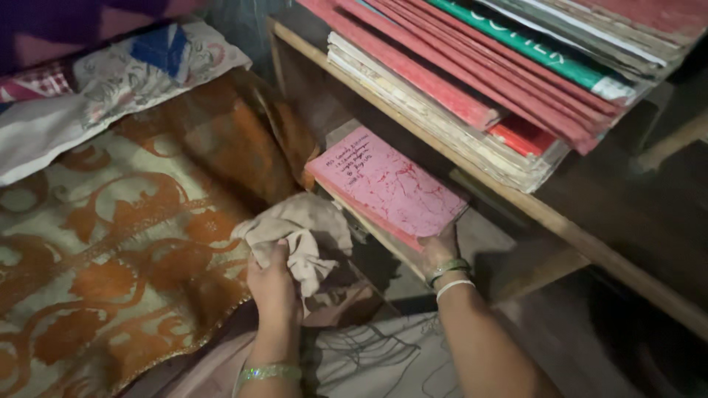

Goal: The person wipes the covers of several notebooks with a cloth, handling them one at a time. They pick up each notebook from a wooden shelf, wipe the front and back covers, and place it back on the shelf.

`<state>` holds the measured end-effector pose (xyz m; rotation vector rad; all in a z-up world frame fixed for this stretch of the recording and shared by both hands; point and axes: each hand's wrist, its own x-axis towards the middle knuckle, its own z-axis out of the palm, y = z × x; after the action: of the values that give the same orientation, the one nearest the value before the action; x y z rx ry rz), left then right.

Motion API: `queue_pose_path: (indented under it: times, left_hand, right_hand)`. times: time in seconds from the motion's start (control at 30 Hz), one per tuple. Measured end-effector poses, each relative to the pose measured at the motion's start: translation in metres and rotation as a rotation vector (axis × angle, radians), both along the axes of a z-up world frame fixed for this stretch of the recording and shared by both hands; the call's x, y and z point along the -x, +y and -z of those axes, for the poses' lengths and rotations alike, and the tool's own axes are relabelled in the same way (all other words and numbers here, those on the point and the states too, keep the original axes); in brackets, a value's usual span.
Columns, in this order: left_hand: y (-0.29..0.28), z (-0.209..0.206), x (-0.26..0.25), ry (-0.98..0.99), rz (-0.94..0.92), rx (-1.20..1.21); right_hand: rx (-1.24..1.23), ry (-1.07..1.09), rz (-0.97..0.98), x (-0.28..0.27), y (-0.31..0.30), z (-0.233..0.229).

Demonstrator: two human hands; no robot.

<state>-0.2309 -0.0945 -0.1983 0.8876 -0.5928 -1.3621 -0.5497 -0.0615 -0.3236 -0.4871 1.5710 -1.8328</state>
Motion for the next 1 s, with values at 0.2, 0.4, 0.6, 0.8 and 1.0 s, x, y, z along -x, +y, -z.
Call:
queue_pose_path:
  times: [0.2, 0.4, 0.6, 0.8, 1.0]
  left_hand:
    - [-0.009, 0.009, -0.002, -0.279, -0.039, -0.09]
    - [-0.013, 0.007, 0.004, -0.421, 0.004, -0.303]
    - [-0.012, 0.013, 0.011, -0.255, 0.052, -0.218]
    - [-0.007, 0.012, 0.019, -0.175, 0.099, -0.068]
    - [0.015, -0.004, 0.017, -0.059, 0.151, -0.023]
  right_hand:
    - [-0.17, -0.074, -0.113, -0.023, -0.007, -0.037]
    - [-0.069, -0.108, -0.167, -0.03, -0.021, -0.035]
    - [-0.121, -0.196, -0.148, -0.026, -0.032, -0.018]
    - [-0.332, 0.061, -0.117, -0.02, -0.03, -0.007]
    - [-0.456, 0.676, -0.109, -0.03, -0.017, -0.016]
